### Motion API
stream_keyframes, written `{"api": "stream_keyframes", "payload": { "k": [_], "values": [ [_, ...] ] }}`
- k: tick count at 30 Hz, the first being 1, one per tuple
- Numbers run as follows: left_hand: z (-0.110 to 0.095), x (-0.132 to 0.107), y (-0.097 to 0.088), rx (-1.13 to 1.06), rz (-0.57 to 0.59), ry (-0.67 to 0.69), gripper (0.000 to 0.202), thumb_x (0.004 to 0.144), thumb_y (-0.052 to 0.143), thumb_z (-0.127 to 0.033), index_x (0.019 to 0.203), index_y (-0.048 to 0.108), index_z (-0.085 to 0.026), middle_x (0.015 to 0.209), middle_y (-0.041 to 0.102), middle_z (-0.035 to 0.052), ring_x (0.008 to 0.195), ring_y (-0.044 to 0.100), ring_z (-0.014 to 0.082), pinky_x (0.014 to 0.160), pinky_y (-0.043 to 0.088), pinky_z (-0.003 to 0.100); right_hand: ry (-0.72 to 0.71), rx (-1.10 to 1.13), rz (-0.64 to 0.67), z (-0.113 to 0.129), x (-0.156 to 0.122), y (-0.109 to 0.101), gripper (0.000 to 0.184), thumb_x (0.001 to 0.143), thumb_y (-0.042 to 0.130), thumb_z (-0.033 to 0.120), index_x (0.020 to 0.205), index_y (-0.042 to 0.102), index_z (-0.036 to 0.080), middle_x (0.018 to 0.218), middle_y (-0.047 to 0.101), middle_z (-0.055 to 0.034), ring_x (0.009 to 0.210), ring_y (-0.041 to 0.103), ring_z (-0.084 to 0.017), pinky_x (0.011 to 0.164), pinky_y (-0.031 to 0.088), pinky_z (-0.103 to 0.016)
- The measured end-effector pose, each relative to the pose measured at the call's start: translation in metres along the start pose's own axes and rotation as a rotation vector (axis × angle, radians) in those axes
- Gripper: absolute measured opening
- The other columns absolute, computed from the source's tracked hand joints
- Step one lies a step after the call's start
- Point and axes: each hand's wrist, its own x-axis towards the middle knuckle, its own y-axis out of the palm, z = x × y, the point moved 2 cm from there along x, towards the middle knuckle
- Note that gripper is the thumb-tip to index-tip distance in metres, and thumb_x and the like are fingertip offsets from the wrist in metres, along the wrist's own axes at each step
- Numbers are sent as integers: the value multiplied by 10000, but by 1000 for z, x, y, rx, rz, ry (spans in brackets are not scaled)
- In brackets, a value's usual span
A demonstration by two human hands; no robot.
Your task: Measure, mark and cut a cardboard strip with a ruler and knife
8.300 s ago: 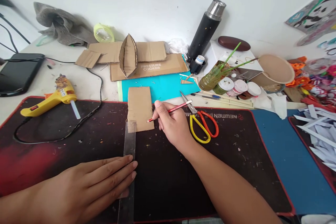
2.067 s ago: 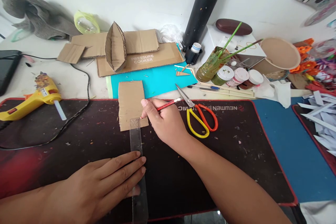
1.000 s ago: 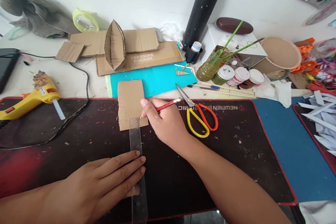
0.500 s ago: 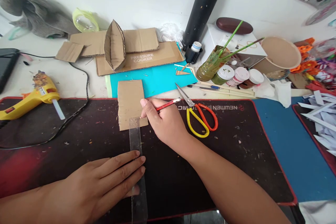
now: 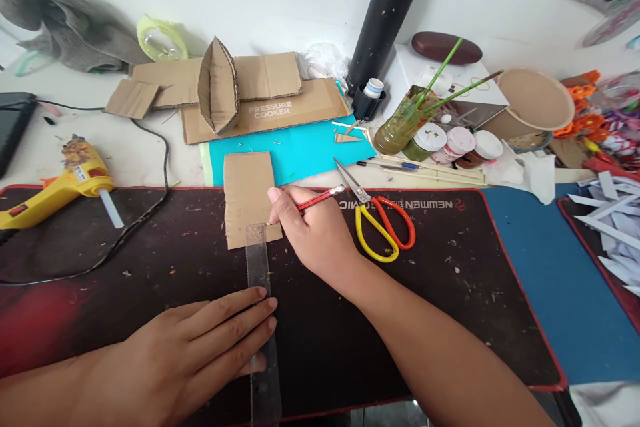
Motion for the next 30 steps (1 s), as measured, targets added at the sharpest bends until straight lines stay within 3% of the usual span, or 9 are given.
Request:
{"api": "stream_keyframes", "payload": {
  "k": [18,25,30],
  "values": [
    [1,1,-1,-3,-15,1,344,1154,525,-266,1334,767,-102,1366,822,96,1306,747,274,986,672,335,22,19,-1,-1,0,1,580,1089,568,727,786,677,244,511,515,56,506,531,-146,559,433,-306],
    [-2,1,-2,42,-40,35,335,1125,558,-249,1322,783,-96,1369,819,104,1316,742,276,1093,643,355,45,200,-56,3,1,1,580,1063,621,728,766,665,232,494,502,71,441,501,-119,501,422,-286],
    [-8,-5,-4,104,-50,105,352,1096,590,-276,1322,796,-102,1395,805,120,1341,728,287,1156,622,385,-8,222,9,4,-4,4,542,1073,634,694,807,697,225,543,566,57,487,551,-125,557,472,-291]
  ]
}}
